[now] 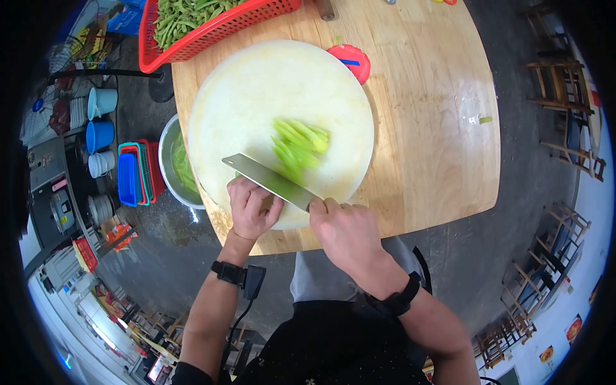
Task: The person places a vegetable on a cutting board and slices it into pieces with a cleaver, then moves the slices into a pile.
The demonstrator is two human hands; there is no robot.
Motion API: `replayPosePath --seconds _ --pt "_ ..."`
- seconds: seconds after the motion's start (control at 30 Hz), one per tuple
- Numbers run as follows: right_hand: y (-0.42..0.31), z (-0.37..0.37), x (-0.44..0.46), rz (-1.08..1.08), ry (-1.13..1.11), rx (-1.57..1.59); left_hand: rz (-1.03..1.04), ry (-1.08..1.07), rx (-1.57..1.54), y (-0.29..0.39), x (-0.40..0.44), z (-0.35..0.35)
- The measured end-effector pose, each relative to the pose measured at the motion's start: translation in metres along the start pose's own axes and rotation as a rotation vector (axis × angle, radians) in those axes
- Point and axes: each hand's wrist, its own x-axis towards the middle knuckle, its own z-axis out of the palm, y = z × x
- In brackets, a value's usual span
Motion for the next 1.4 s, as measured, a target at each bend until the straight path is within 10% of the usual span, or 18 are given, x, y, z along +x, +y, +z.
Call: replayPosePath --seconds 1.4 --pt "-0.006 -0.032 -0.011 -0.01 0.027 0.053 0.02 -0.012 0.035 -0.007 -0.005 -0.004"
